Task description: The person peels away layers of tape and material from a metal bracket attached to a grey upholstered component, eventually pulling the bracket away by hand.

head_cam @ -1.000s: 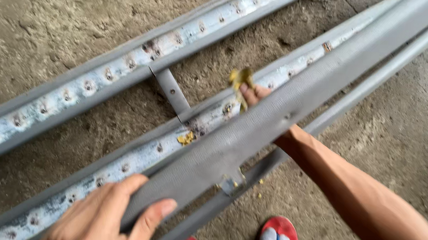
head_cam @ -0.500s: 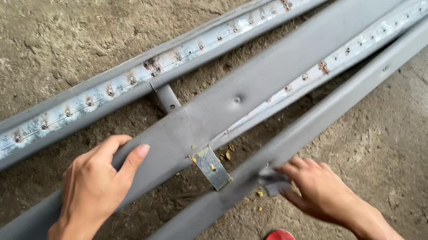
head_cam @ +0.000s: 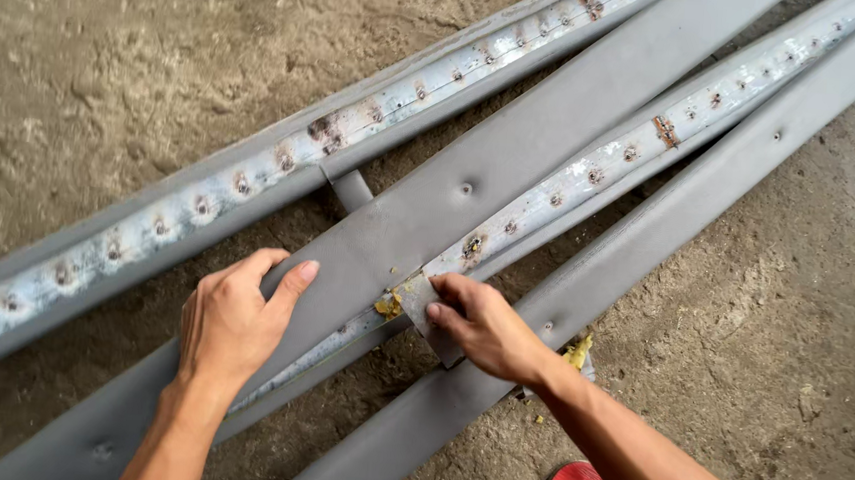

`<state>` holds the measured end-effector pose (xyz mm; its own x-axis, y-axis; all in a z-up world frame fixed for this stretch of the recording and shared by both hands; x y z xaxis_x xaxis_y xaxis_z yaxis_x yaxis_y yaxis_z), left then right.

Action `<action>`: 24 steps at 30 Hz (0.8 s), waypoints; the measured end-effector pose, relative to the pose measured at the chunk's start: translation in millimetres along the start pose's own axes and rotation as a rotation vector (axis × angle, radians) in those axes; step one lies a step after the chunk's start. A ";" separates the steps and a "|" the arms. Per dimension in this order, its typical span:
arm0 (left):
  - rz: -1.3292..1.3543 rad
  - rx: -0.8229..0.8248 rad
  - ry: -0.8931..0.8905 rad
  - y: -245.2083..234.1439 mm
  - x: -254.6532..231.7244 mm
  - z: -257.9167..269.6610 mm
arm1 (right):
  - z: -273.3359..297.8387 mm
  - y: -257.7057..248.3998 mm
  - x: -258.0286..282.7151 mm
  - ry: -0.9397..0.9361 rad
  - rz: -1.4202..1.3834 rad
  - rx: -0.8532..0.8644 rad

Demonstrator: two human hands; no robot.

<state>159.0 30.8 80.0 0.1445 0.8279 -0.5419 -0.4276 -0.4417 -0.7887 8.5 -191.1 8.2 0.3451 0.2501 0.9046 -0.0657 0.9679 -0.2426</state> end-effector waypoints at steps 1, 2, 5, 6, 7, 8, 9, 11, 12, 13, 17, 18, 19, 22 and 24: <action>-0.001 -0.011 0.004 2.0 4.4 1.0 | -4.4 -2.7 2.6 0.051 0.100 0.014; 0.012 -0.015 0.028 2.7 7.7 0.9 | -8.6 -3.5 5.3 0.094 0.217 0.038; 0.041 -0.007 0.060 7.0 11.8 -6.6 | -22.7 -8.9 9.6 0.154 0.379 0.100; 0.042 0.006 0.027 8.6 13.3 -7.5 | -29.8 -8.4 10.7 0.127 0.307 0.129; 0.043 0.018 -0.005 9.6 14.6 -7.9 | -35.6 -8.3 11.0 0.101 0.234 0.159; 0.058 0.014 0.001 9.8 14.8 -7.8 | -38.1 -8.2 7.5 0.216 -0.024 0.225; 0.074 0.009 0.008 9.8 14.5 -6.4 | -40.7 -8.9 4.1 0.330 -0.285 0.288; 0.091 -0.008 0.012 6.9 13.7 -7.7 | -47.8 -6.8 0.2 0.430 -0.598 0.382; 0.094 -0.009 0.010 6.7 13.6 -7.5 | -48.4 -5.3 -3.2 0.430 -0.655 0.413; 0.097 -0.010 0.009 7.0 13.5 -7.1 | -48.4 -3.5 -7.4 0.430 -0.713 0.443; 0.106 0.012 -0.017 7.9 15.3 -7.3 | -44.3 11.8 -22.8 0.333 -0.748 0.339; 0.105 0.022 -0.025 9.0 16.0 -8.8 | -43.8 16.8 -24.7 0.313 -0.712 0.279; 0.104 0.031 -0.034 10.1 17.6 -10.4 | -44.6 19.8 -25.7 0.293 -0.676 0.220; 0.102 0.024 -0.014 16.3 25.5 -14.6 | -46.7 27.8 -28.4 0.378 -0.570 0.064; 0.085 0.007 0.024 19.2 31.0 -16.6 | -47.4 32.5 -27.8 0.392 -0.527 0.019</action>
<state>170.1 42.3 43.3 0.1288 0.7791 -0.6135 -0.4455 -0.5072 -0.7377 41.2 -167.7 -41.5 0.6509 -0.2816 0.7050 0.1901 0.9595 0.2079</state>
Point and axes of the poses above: each hand's wrist, its own z-axis away from the middle knuckle, its own y-axis out of the palm, x = y × z, the point moved 2 cm from there along -z, towards the middle knuckle, and after that the axes turned 8 degrees about z, right-handed, at the moved point
